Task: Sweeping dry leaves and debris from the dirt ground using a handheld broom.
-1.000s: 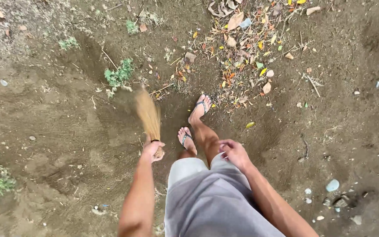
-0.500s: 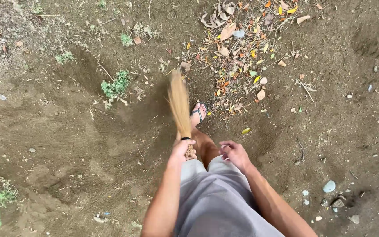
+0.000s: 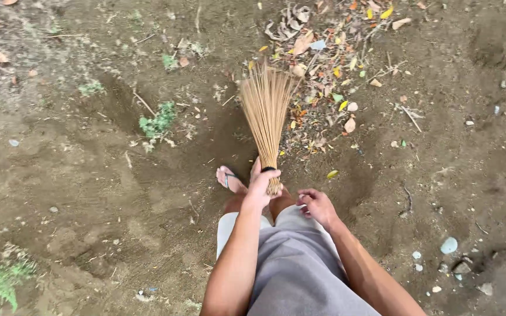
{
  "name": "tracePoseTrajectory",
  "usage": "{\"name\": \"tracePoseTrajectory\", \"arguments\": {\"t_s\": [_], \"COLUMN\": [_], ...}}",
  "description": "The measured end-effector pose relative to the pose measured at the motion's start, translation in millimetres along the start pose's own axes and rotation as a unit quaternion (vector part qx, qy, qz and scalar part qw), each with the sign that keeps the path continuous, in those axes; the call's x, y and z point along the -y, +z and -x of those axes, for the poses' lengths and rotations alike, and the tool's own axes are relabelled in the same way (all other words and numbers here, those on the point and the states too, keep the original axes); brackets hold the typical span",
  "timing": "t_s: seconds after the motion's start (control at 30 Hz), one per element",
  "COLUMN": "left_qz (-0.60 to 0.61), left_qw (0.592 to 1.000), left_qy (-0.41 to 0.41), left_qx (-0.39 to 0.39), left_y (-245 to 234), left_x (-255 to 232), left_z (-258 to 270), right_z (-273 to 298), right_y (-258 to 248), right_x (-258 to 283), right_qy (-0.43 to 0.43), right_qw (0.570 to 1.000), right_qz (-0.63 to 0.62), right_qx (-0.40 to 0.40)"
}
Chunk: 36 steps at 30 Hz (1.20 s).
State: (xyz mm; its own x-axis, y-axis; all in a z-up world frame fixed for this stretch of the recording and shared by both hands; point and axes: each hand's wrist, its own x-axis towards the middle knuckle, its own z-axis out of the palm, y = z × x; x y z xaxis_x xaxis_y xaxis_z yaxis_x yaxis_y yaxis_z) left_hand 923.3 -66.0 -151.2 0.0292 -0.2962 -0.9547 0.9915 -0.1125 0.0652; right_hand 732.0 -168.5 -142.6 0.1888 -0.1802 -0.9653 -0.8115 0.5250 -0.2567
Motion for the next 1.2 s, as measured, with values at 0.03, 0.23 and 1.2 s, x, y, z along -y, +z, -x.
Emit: {"name": "tracePoseTrajectory", "arguments": {"t_s": [0.03, 0.23, 1.2], "left_qz": [0.002, 0.013, -0.181], "left_qw": [1.0, 0.982, 0.924], "left_qy": [0.004, 0.128, 0.311], "left_qx": [-0.005, -0.141, -0.133], "left_y": [-12.3, -126.5, -188.8], "left_x": [0.3, -40.0, -203.1], "left_z": [8.8, -5.4, -68.0], "right_z": [0.0, -5.7, 17.7], "right_y": [2.8, 32.3, 163.0], "right_x": [0.8, 13.0, 142.3], "right_qy": [-0.001, 0.006, -0.009], "right_qw": [1.0, 1.0, 0.997], "right_qz": [0.001, 0.026, -0.034], "right_qx": [0.006, 0.007, -0.067]}}
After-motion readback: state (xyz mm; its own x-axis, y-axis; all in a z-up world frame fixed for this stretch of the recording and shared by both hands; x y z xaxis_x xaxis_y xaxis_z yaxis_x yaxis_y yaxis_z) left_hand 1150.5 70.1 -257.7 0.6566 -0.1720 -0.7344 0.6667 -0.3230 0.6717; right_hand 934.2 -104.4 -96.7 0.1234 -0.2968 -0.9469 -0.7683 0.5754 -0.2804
